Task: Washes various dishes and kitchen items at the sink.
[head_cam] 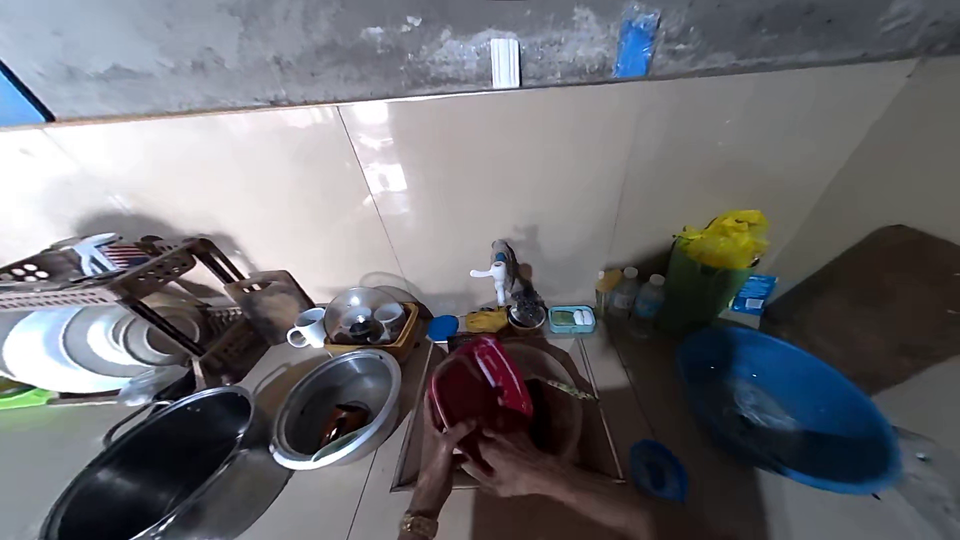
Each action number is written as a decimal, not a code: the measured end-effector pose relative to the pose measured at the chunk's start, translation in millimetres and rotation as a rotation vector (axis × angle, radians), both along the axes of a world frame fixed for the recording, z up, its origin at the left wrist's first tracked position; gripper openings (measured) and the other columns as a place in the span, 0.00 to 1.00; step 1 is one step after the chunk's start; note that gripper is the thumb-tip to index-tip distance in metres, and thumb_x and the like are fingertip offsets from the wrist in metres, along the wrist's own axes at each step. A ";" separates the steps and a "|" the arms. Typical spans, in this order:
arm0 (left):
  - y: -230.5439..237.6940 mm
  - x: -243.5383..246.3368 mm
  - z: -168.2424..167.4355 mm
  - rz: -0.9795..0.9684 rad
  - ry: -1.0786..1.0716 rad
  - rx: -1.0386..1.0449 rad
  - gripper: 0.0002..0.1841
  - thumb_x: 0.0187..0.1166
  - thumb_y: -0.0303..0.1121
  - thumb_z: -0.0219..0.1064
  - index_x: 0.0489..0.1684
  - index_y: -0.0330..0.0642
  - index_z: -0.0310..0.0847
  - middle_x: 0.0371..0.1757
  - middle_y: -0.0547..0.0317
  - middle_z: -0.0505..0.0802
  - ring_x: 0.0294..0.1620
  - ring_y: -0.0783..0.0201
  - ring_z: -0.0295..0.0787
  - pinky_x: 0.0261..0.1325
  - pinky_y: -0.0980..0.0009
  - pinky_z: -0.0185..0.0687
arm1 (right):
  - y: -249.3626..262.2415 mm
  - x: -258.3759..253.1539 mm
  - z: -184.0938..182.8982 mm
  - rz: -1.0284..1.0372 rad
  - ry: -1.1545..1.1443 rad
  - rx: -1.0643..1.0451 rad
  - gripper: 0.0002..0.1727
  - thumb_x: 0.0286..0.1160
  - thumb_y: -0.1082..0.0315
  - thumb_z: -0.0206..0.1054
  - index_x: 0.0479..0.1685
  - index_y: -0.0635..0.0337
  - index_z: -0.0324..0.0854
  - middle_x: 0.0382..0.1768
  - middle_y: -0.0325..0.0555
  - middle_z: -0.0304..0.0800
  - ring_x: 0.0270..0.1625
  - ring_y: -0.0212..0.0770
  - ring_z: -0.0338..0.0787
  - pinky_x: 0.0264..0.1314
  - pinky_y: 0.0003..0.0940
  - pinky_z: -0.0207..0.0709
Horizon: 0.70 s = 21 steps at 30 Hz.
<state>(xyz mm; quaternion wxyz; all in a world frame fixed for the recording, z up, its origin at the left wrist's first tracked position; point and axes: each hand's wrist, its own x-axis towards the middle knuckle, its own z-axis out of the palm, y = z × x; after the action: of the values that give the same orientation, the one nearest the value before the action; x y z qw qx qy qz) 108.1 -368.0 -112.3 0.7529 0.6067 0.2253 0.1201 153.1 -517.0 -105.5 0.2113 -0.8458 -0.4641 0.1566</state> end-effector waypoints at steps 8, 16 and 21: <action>4.6 5.9 14.6 -0.102 -0.041 0.144 0.62 0.56 0.37 0.76 0.97 0.55 0.34 0.84 0.41 0.72 0.71 0.50 0.82 0.57 0.51 0.88 | 4.1 -6.6 7.9 -0.001 0.168 0.024 0.39 0.62 0.65 0.80 0.78 0.69 0.74 0.75 0.66 0.78 0.80 0.61 0.76 0.84 0.60 0.64; -3.2 11.1 22.6 -0.115 0.040 0.145 0.56 0.65 0.38 0.74 0.98 0.59 0.37 0.86 0.43 0.71 0.73 0.45 0.81 0.53 0.43 0.88 | 5.5 -19.4 16.2 -0.166 0.282 0.188 0.37 0.64 0.69 0.77 0.76 0.74 0.72 0.71 0.68 0.80 0.77 0.59 0.79 0.82 0.54 0.68; 26.9 16.7 39.5 -0.214 0.226 0.067 0.54 0.73 0.43 0.74 0.97 0.67 0.31 0.77 0.33 0.77 0.65 0.33 0.84 0.46 0.34 0.86 | -25.8 14.3 -32.2 0.000 -0.425 0.246 0.17 0.67 0.76 0.71 0.56 0.58 0.88 0.56 0.58 0.91 0.64 0.60 0.88 0.72 0.58 0.79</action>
<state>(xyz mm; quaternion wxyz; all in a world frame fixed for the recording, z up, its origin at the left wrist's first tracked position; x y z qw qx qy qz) 124.8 -341.2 -72.8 0.7106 0.6616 0.2385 -0.0223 167.4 -542.9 -137.7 0.2102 -0.8277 -0.5138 -0.0823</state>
